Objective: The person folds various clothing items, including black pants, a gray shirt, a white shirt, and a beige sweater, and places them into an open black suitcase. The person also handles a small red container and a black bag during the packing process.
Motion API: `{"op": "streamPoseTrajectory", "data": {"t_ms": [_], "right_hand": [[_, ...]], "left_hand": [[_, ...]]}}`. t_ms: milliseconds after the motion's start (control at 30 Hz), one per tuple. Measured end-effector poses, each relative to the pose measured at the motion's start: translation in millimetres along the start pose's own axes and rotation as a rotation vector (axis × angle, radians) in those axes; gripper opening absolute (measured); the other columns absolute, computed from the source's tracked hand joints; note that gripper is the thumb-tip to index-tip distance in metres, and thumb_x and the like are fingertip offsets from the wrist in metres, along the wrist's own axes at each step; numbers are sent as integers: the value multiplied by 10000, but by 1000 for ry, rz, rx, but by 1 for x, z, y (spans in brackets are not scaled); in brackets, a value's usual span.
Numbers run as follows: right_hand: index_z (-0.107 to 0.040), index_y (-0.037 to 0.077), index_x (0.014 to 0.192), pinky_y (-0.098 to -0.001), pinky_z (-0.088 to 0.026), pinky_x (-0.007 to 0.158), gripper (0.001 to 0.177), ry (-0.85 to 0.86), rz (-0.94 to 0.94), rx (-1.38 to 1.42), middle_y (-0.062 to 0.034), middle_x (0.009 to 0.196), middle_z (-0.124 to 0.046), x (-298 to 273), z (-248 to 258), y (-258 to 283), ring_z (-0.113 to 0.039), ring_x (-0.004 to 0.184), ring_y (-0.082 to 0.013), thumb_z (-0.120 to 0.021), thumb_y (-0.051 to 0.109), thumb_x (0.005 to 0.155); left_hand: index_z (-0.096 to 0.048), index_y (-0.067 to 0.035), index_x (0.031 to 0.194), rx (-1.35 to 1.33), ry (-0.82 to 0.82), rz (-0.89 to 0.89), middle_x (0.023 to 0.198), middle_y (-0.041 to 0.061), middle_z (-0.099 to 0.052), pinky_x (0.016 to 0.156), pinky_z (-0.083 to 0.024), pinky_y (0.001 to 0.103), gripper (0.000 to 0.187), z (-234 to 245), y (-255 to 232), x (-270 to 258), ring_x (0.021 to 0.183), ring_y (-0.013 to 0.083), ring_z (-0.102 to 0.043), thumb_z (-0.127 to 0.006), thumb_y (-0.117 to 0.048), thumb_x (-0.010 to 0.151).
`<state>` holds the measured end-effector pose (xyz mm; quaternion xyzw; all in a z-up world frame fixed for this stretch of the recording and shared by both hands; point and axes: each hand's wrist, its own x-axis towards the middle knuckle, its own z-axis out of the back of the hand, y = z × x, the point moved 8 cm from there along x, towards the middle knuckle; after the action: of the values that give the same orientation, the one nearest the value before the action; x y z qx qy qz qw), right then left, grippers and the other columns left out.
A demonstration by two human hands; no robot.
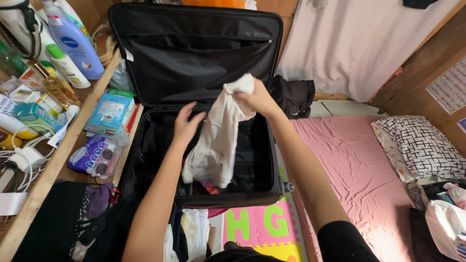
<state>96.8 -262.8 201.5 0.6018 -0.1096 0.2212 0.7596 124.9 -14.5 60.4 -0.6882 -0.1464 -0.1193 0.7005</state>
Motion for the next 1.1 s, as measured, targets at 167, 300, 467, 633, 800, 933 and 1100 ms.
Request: {"op": "streamPoseTrajectory", "data": {"t_ms": [167, 300, 467, 633, 800, 933, 1100], "right_hand": [[-654, 81, 1129, -268, -553, 891, 407, 65, -38, 127, -5, 1037, -708, 24, -8, 36, -671, 970, -107, -761, -20, 749], [-666, 46, 1159, -286, -545, 965, 381, 178, 93, 102, -18, 1097, -712, 31, 2, 68, -673, 1048, -121, -775, -49, 807], [-659, 34, 1153, -280, -535, 985, 355, 202, 291, 105, -10, 1133, -683, 27, 6, 96, -652, 1073, -119, -802, -32, 835], [-632, -13, 1104, -317, -510, 839, 621, -674, 287, -825, -133, 1001, -651, 12, 23, 73, -590, 924, -219, -998, 216, 657], [-667, 49, 1145, -273, -528, 658, 280, -164, -143, -26, -47, 907, -712, 31, -18, 0, -652, 789, -100, -616, 282, 999], [-697, -23, 1127, -309, -519, 696, 314, -133, 230, -58, -50, 932, -692, 12, -35, 34, -614, 821, -116, -736, 248, 974], [-694, 4, 1180, -301, -526, 688, 334, -96, -243, 165, -27, 970, -705, 20, -4, -8, -615, 790, -124, -663, 276, 988]], "left_hand": [[-682, 28, 1183, 348, 303, 0, 1121, 145, -756, 888, -566, 341, 460, -57, -103, 29, 1009, 241, -691, -832, -289, 884], [-605, -51, 1302, 91, 511, 0, 1164, 82, -725, 841, -568, 294, 554, -77, -156, 30, 1010, 151, -682, -811, -320, 864], [-529, -163, 1330, -157, 599, 367, 1070, 17, -709, 752, -582, 296, 494, -83, -159, 16, 911, 117, -712, -615, -401, 907], [-622, 2, 1243, -448, 359, 16, 1106, 70, -697, 861, -543, 279, 271, -85, -130, 48, 977, 112, -663, -608, -209, 1073], [-694, 13, 1135, -82, 111, -187, 957, 76, -723, 775, -520, 269, 220, -70, -116, 54, 873, 94, -623, -586, -160, 1053], [-702, 15, 1145, 170, 120, -264, 932, 98, -744, 741, -530, 289, 236, -55, -130, 51, 823, 133, -648, -636, -150, 991], [-664, 23, 1218, -79, 211, 24, 1100, 103, -742, 827, -563, 299, 326, -12, -110, 54, 956, 154, -703, -613, -216, 1003]]}}
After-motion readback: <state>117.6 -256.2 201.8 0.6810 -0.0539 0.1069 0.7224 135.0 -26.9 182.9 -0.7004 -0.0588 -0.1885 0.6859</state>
